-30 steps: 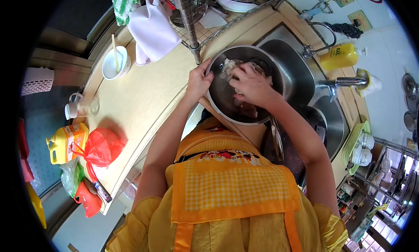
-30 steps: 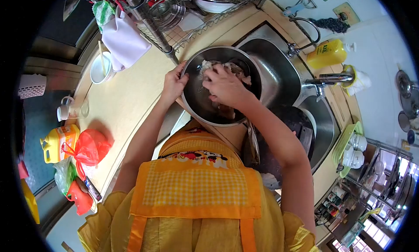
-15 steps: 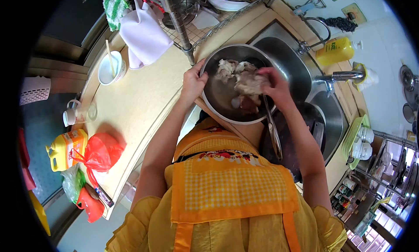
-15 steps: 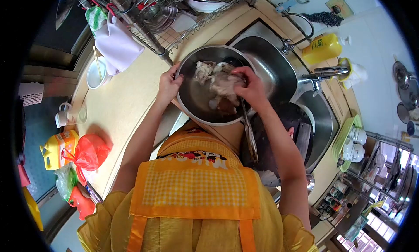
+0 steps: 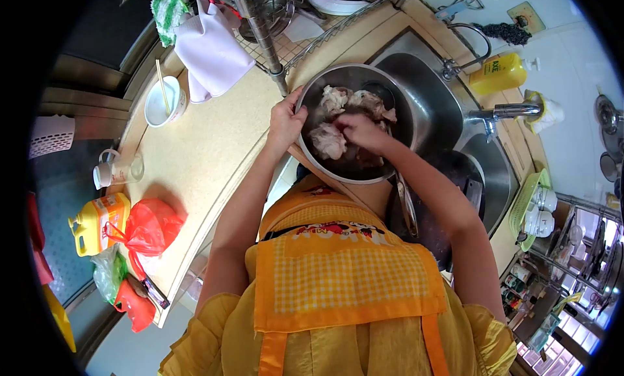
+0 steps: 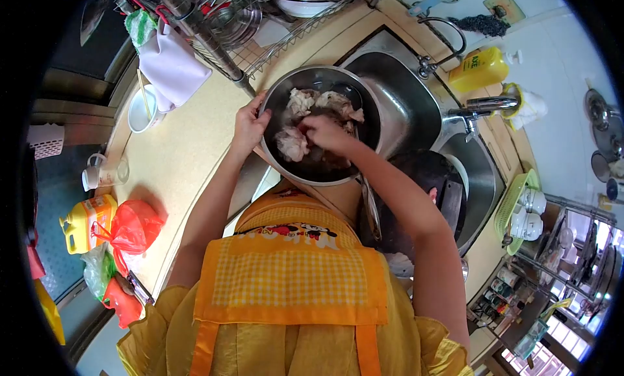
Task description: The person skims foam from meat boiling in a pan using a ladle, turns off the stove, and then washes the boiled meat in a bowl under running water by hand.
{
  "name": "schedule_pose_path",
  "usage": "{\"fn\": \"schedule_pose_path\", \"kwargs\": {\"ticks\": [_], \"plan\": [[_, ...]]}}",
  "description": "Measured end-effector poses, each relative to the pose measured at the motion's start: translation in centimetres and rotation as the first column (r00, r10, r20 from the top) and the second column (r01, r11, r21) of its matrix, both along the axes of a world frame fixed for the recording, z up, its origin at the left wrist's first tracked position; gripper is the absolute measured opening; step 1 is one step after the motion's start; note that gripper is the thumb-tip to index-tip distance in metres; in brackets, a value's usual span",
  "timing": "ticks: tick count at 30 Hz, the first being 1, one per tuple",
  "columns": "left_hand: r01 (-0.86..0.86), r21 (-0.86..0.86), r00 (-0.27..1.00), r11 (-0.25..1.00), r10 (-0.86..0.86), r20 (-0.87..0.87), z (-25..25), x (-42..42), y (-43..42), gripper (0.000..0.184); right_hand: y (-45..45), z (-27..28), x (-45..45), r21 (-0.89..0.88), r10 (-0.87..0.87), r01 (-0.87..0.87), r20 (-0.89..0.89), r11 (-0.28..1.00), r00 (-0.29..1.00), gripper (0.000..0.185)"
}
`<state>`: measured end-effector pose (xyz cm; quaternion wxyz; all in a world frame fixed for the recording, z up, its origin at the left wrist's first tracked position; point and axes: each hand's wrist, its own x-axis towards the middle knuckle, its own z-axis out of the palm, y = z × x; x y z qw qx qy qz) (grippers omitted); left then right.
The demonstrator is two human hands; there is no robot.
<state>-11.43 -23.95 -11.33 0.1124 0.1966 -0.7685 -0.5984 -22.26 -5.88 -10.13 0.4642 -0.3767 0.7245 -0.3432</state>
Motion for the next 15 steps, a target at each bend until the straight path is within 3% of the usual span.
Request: {"fn": "schedule_pose_path", "kwargs": {"ticks": [2, 5, 8, 11, 14, 15], "plan": [[-0.009, 0.023, 0.999, 1.000, 0.009, -0.031, 0.0, 0.1, 0.1, 0.040, -0.3, -2.1, 0.9, -0.113, 0.087, -0.160, -0.480, 0.981, 0.873, 0.030], [-0.007, 0.017, 0.997, 1.000, 0.008, -0.076, -0.9, 0.0, -0.1, 0.039, -0.6, -2.5, 1.9, -0.060, 0.093, -0.217, -0.770, 0.974, 0.631, 0.035], [-0.020, 0.030, 0.998, 0.999, 0.022, -0.053, -1.2, 0.0, -0.1, 0.040, -0.7, 0.6, 3.4, -0.014, 0.065, -0.121, -0.781, 0.993, 0.621, 0.022], [-0.019, 0.036, 1.000, 0.999, 0.019, 0.008, -0.8, 0.1, -0.1, 0.040, -0.6, -1.0, 2.1, 0.270, 0.370, -0.267, -0.483, 0.925, 0.794, 0.022], [-0.016, 0.066, 0.997, 0.998, 0.021, -0.078, -0.3, 0.0, 0.2, 0.039, -0.3, -0.6, 1.3, 0.416, 0.554, -0.413, -0.313, 0.810, 0.771, 0.020], [-0.016, 0.044, 0.997, 0.999, 0.020, -0.078, -0.4, 0.1, 0.1, 0.039, -0.2, -0.3, 1.5, 0.405, 0.530, -0.365, -0.450, 0.838, 0.719, 0.018]]}}
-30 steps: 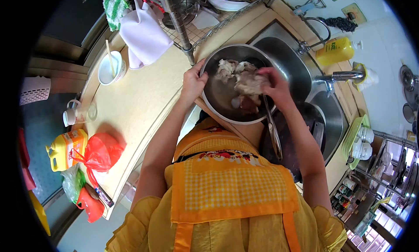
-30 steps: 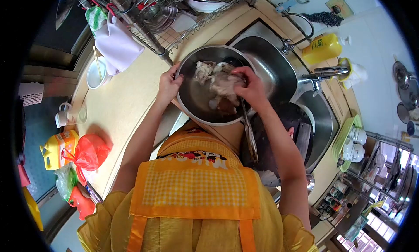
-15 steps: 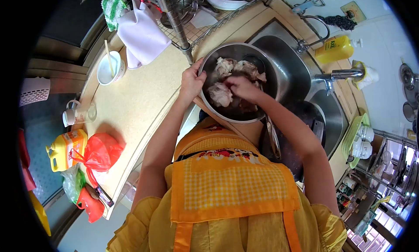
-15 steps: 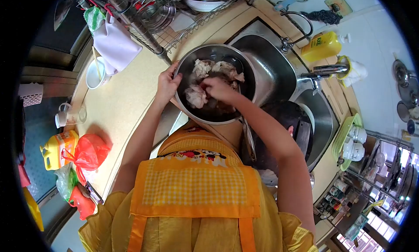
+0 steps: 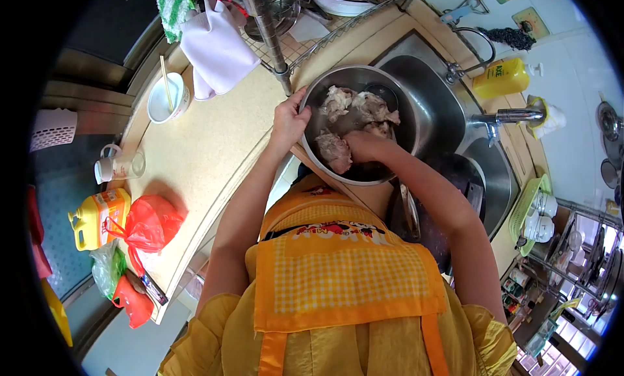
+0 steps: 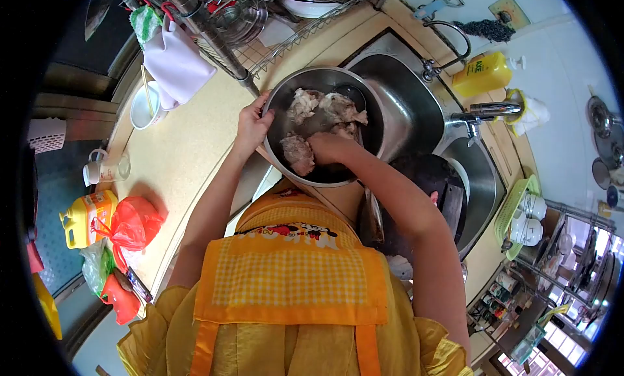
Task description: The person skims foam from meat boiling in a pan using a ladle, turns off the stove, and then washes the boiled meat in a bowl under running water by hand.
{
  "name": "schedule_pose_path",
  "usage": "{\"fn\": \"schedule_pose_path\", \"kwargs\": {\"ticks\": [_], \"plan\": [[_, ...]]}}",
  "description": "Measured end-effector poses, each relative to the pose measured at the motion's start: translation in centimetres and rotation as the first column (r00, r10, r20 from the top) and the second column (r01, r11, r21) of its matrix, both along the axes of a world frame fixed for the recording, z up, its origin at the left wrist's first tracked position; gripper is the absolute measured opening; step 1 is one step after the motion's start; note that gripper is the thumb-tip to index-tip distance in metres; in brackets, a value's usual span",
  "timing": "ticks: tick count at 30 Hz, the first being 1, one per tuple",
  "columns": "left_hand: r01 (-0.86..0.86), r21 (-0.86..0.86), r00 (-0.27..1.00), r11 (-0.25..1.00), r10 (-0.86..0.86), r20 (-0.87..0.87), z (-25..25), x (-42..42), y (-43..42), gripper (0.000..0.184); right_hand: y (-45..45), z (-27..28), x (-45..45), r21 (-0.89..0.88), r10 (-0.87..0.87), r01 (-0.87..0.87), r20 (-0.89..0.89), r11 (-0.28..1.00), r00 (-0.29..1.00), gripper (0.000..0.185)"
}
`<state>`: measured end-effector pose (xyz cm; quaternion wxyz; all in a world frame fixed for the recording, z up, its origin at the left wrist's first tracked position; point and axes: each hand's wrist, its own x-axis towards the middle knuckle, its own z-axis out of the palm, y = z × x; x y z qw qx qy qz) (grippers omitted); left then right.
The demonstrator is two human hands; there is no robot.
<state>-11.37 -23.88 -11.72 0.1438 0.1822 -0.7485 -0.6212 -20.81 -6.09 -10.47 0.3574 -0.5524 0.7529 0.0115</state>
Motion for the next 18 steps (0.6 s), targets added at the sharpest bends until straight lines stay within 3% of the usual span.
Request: {"fn": "schedule_pose_path", "kwargs": {"ticks": [2, 5, 6, 9, 12, 18], "plan": [[0.002, -0.042, 1.000, 0.999, -0.002, 0.000, -0.2, -0.1, -0.1, 0.039, 0.4, 1.0, 0.6, -0.144, -0.009, -0.028, -0.254, 0.989, 0.967, 0.015], [-0.042, -0.019, 0.999, 0.999, 0.042, -0.009, -0.3, -0.1, 0.0, 0.042, -0.3, 1.2, -1.1, -0.188, 0.105, -0.226, -0.500, 0.956, 0.860, 0.014], [-0.043, -0.021, 0.999, 0.999, 0.043, -0.022, -0.3, -0.1, 0.0, 0.043, -0.2, 1.3, -1.3, -0.201, 0.099, -0.244, -0.545, 0.949, 0.832, 0.021], [-0.048, -0.017, 0.998, 0.999, 0.047, -0.049, -0.7, -0.2, 0.0, 0.043, 1.1, -0.5, -1.6, -0.158, 0.160, -0.212, -0.289, 0.964, 0.944, 0.020], [-0.041, 0.004, 0.998, 0.999, 0.041, -0.056, -0.9, -0.2, -0.1, 0.043, 2.7, 3.0, -1.5, -0.123, 0.192, -0.210, -0.148, 0.970, 0.970, 0.018], [-0.039, 0.030, 0.997, 0.999, 0.040, -0.059, 0.3, -0.2, 0.3, 0.044, 4.2, 2.1, 0.3, -0.334, 0.198, -0.350, -0.413, 0.875, 0.889, 0.017]]}}
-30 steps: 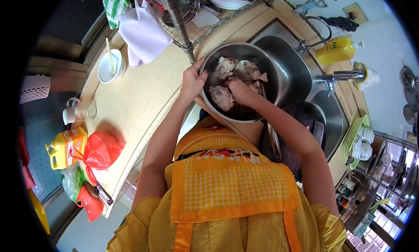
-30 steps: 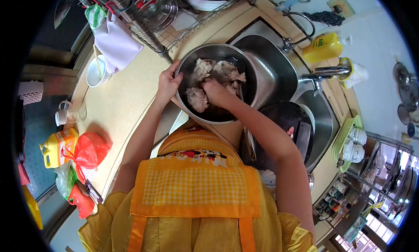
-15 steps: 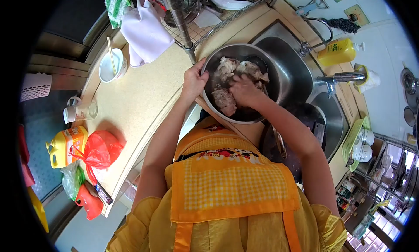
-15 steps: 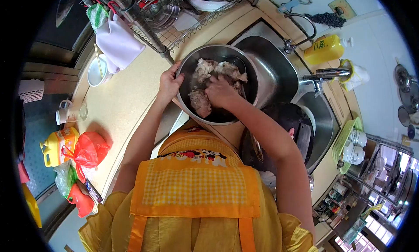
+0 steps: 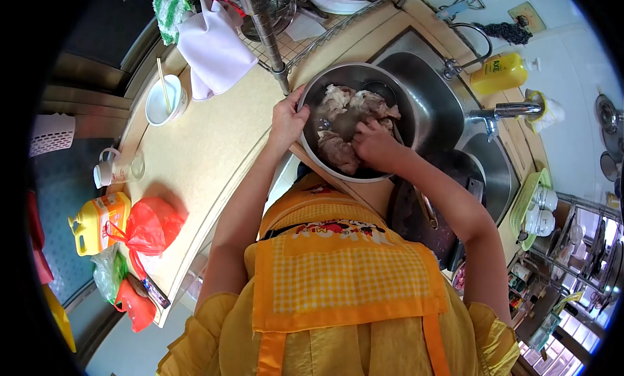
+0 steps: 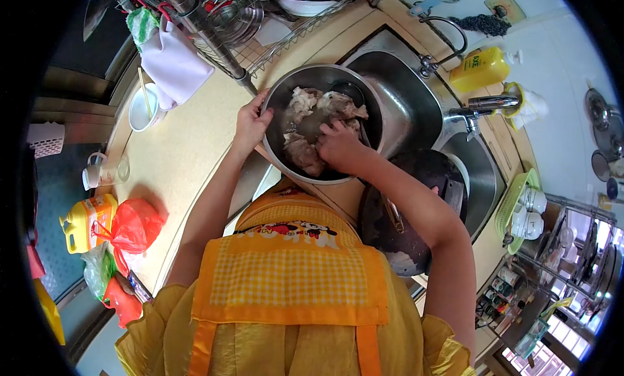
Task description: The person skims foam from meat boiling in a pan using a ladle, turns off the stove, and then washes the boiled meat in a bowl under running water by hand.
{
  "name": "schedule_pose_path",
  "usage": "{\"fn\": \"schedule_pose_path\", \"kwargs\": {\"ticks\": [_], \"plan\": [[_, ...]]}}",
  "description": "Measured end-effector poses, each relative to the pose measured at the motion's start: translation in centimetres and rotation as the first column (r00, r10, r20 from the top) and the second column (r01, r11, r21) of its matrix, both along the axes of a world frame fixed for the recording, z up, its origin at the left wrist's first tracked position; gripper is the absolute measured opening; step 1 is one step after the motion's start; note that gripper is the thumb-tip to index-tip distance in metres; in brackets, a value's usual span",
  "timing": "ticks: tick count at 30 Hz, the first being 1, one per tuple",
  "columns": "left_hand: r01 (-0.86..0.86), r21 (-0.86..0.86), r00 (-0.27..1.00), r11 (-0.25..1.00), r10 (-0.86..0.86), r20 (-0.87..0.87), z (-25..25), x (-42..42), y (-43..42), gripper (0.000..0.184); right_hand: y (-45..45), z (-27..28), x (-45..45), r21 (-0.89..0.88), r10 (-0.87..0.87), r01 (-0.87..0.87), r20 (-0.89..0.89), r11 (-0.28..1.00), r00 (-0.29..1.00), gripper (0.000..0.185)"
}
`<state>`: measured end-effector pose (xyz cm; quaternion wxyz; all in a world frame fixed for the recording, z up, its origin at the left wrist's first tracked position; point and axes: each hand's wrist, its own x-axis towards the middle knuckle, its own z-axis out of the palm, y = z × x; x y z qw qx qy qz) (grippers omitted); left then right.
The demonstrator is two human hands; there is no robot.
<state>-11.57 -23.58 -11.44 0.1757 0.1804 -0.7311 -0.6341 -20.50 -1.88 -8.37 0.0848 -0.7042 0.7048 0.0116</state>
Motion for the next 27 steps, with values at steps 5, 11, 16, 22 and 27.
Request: {"fn": "schedule_pose_path", "kwargs": {"ticks": [5, 11, 16, 22, 27], "plan": [[0.026, -0.061, 0.994, 0.998, -0.019, 0.110, -0.1, 0.1, -0.4, 0.045, 0.4, 0.5, 0.3, 0.008, -0.087, 0.087, 0.002, 0.996, 0.996, 0.019], [-0.008, -0.029, 1.000, 1.000, 0.008, -0.020, -0.7, 0.1, -0.2, 0.043, 1.2, 3.5, -1.2, 0.081, -0.495, 0.545, 0.546, 0.835, 0.677, 0.033], [0.028, -0.014, 0.998, 1.000, -0.028, 0.051, -0.8, 0.0, -0.5, 0.043, 2.3, 3.0, -3.9, 0.366, -0.383, 0.627, 0.917, 0.688, -0.114, 0.034], [0.037, 0.041, 0.999, 0.998, -0.038, 0.007, -0.7, 0.0, -0.3, 0.043, 2.0, 3.5, -3.4, 0.424, -0.079, 0.424, 0.776, 0.800, -0.626, 0.050], [0.054, 0.044, 0.998, 0.998, -0.055, 0.011, -0.7, 0.0, -0.4, 0.043, 1.2, 3.0, -3.0, 0.372, -0.116, 0.533, 0.885, 0.760, -0.451, 0.045]]}}
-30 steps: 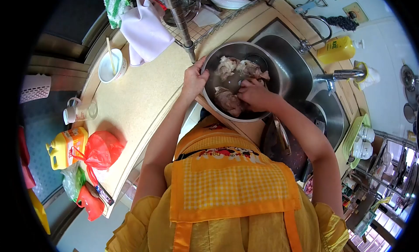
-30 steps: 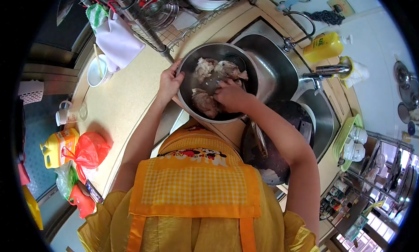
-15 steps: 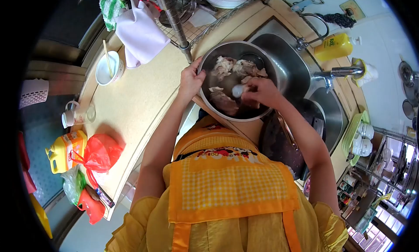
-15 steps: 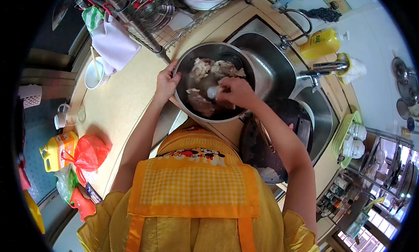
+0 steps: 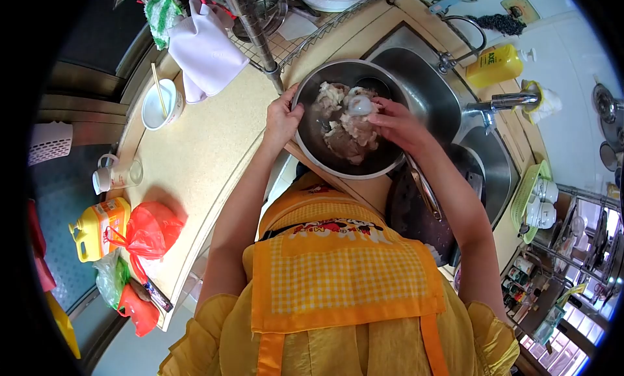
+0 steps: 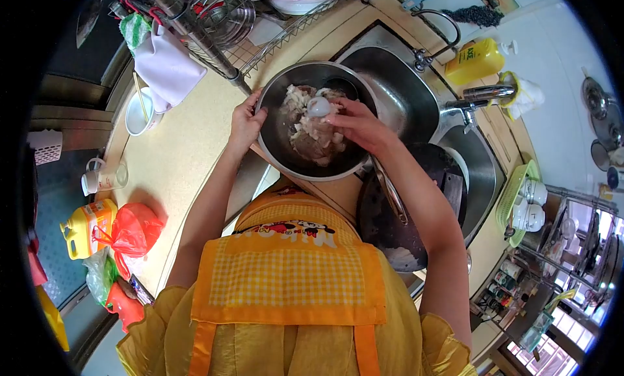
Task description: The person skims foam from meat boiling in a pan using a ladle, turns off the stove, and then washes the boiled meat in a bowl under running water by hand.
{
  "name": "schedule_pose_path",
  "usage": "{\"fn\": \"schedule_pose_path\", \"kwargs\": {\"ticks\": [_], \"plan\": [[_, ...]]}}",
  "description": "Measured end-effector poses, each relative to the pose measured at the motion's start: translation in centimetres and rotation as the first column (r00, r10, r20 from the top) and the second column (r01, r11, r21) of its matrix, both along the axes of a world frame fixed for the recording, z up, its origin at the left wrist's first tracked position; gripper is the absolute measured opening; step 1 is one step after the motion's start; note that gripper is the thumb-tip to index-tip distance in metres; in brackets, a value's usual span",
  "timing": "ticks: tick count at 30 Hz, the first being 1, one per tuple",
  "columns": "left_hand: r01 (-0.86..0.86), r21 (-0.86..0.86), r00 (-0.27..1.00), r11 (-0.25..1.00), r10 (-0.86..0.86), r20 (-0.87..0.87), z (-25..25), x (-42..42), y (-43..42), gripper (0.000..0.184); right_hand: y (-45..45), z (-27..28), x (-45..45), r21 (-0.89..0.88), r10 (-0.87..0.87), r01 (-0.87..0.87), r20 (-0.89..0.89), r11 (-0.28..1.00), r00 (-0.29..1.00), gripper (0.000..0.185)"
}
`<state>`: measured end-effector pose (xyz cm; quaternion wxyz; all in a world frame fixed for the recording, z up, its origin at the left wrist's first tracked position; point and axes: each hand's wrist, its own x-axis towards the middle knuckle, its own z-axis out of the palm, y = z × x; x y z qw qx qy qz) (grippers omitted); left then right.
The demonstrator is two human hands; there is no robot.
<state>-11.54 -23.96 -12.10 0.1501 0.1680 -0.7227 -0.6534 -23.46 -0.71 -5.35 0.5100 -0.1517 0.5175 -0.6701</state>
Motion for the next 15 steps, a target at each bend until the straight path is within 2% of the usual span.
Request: {"fn": "schedule_pose_path", "kwargs": {"ticks": [1, 2, 4, 5, 7, 10, 13, 15], "plan": [[0.002, -0.006, 1.000, 1.000, -0.002, 0.008, -0.1, 0.0, -0.1, 0.043, -0.1, -0.8, -0.2, 0.054, -0.006, 0.011, -0.103, 0.998, 0.995, 0.044], [0.004, -0.011, 1.000, 1.000, -0.004, 0.017, -0.1, 0.0, -0.1, 0.043, -0.3, -1.9, -0.3, 0.140, 0.019, 0.024, -0.297, 0.990, 0.955, 0.044], [-0.006, 0.006, 1.000, 1.000, 0.006, -0.016, -0.2, -0.1, 0.0, 0.043, -1.0, -3.0, -0.2, 0.292, 0.116, 0.098, -0.634, 0.951, 0.764, 0.043], [-0.011, 0.014, 0.999, 1.000, 0.012, -0.032, -0.3, -0.1, 0.0, 0.043, -1.3, -2.7, 0.0, 0.293, 0.134, 0.105, -0.689, 0.950, 0.713, 0.043], [-0.007, -0.002, 0.999, 1.000, 0.007, -0.054, -0.2, -0.1, 0.0, 0.043, -2.0, -2.1, 0.5, 0.292, 0.168, 0.117, -0.785, 0.949, 0.596, 0.044], [-0.003, -0.020, 1.000, 1.000, 0.002, -0.031, -0.1, 0.0, 0.0, 0.043, -3.5, -2.7, 0.7, 0.440, 0.414, 0.052, -0.874, 0.897, 0.253, 0.044], [0.005, -0.014, 1.000, 1.000, -0.005, -0.019, -0.4, 0.0, -0.1, 0.043, -5.8, 0.7, 1.8, 0.583, 0.571, -0.026, -0.785, 0.812, 0.238, 0.039], [0.006, -0.003, 0.999, 1.000, -0.007, -0.054, -0.3, -0.1, -0.1, 0.043, -7.3, 0.0, 2.5, 0.627, 0.629, -0.046, -0.777, 0.777, 0.023, 0.039]]}}
